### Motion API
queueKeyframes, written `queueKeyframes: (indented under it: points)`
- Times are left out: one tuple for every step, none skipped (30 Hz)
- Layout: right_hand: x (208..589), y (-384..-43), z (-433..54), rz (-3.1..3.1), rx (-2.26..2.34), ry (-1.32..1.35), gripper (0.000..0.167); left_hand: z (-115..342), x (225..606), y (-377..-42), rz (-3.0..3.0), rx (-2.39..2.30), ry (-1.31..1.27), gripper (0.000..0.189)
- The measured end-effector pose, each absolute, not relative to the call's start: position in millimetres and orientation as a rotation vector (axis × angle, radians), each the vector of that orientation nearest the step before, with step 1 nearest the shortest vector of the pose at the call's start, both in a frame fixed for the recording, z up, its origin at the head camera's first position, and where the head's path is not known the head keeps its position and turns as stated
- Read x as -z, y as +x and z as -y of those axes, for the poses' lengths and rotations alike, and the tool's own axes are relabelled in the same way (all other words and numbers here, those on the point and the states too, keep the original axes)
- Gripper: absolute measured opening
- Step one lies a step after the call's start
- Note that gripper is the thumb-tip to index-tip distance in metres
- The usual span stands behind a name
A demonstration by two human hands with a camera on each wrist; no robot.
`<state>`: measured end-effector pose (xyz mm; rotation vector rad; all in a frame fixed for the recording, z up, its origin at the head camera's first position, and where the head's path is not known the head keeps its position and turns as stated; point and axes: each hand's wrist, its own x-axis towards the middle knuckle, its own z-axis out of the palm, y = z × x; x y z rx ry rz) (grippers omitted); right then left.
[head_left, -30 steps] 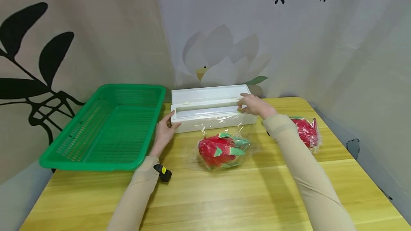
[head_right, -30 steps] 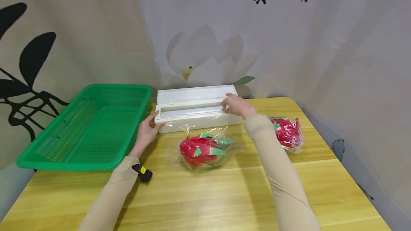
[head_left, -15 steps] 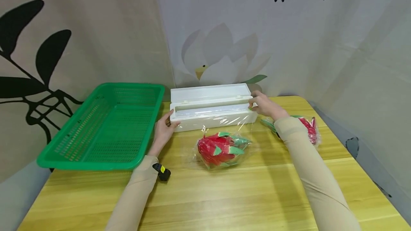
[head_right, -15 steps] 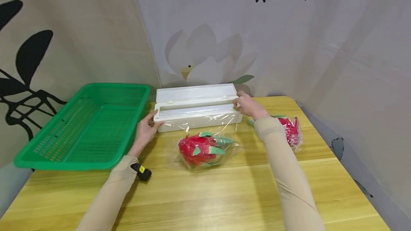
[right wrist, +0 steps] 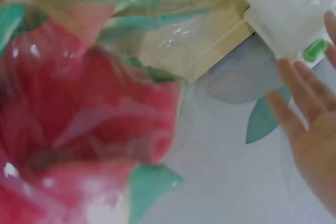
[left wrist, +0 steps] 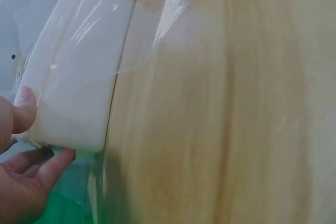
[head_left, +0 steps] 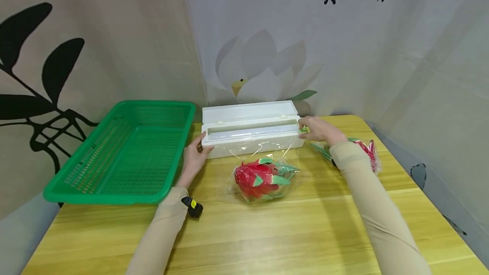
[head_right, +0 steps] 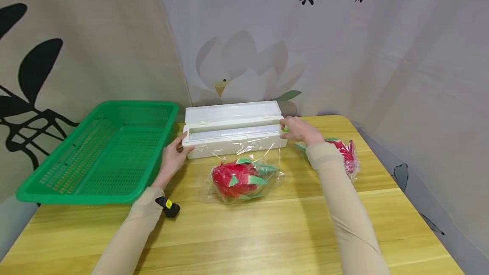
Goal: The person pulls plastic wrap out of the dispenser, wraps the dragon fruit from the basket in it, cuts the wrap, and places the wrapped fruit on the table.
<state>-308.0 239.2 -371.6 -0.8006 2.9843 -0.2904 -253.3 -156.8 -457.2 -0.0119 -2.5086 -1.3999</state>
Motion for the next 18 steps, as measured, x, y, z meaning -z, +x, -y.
queueKeyframes:
  points:
    - [371.9,-307.1,-237.1,-2.996,0.24,-0.78,0.02,156.6,456.9,-252.2,2.502,1.385,-0.011,0.058]
    - [372.4,-305.9,-235.0,-3.006,0.208,-0.755,0.022,156.3,456.5,-251.1,2.495,1.373,-0.009,0.057]
    - [373.3,-304.7,-232.9,-3.022,0.187,-0.735,0.023,155.8,455.8,-249.9,2.491,1.362,-0.006,0.056]
    - [374.5,-303.5,-231.2,-3.043,0.177,-0.723,0.023,155.3,455.1,-248.9,2.482,1.355,-0.009,0.053]
    - [375.9,-302.2,-229.8,-3.069,0.179,-0.721,0.022,154.8,454.4,-247.9,2.471,1.357,-0.014,0.049]
    - [377.5,-300.9,-228.8,-3.094,0.189,-0.732,0.02,153.9,453.4,-247.0,2.461,1.36,-0.018,0.045]
    - [379.0,-299.6,-228.3,-3.117,0.21,-0.755,0.018,153.4,452.7,-246.3,2.457,1.358,-0.024,0.041]
    - [380.4,-298.5,-227.9,-3.137,0.234,-0.792,0.017,152.7,452.0,-245.7,2.455,1.355,-0.028,0.036]
    - [381.9,-297.6,-227.8,-3.156,0.252,-0.835,0.015,152.2,451.5,-245.3,2.451,1.348,-0.034,0.032]
    - [383.2,-296.8,-227.8,-3.174,0.272,-0.881,0.013,151.6,451.2,-245.2,2.446,1.345,-0.036,0.028]
    - [384.4,-296.1,-228.1,-3.189,0.287,-0.925,0.011,151.1,450.8,-244.8,2.44,1.341,-0.039,0.026]
    - [385.7,-295.9,-228.5,-3.201,0.294,-0.965,0.009,150.4,450.2,-244.4,2.433,1.336,-0.04,0.024]
    - [386.6,-295.5,-228.9,-3.209,0.306,-0.997,0.006,149.8,449.6,-244.1,2.426,1.332,-0.039,0.022]
    - [387.3,-295.5,-229.4,-3.213,0.323,-1.009,0.005,149.0,448.9,-243.4,2.416,1.327,-0.045,0.021]
    - [387.9,-295.7,-229.9,-3.21,0.345,-1.015,0.004,148.1,447.9,-242.6,2.407,1.327,-0.048,0.021]
    - [387.7,-295.5,-230.5,-3.201,0.386,-1.001,0.003,147.3,446.9,-241.7,2.402,1.33,-0.052,0.02]
    - [387.3,-295.3,-231.3,-3.188,0.434,-0.983,0.004,146.4,445.2,-240.1,2.395,1.33,-0.058,0.019]
    - [386.5,-295.2,-232.2,-3.172,0.478,-0.957,0.005,145.5,443.6,-238.7,2.391,1.33,-0.062,0.019]
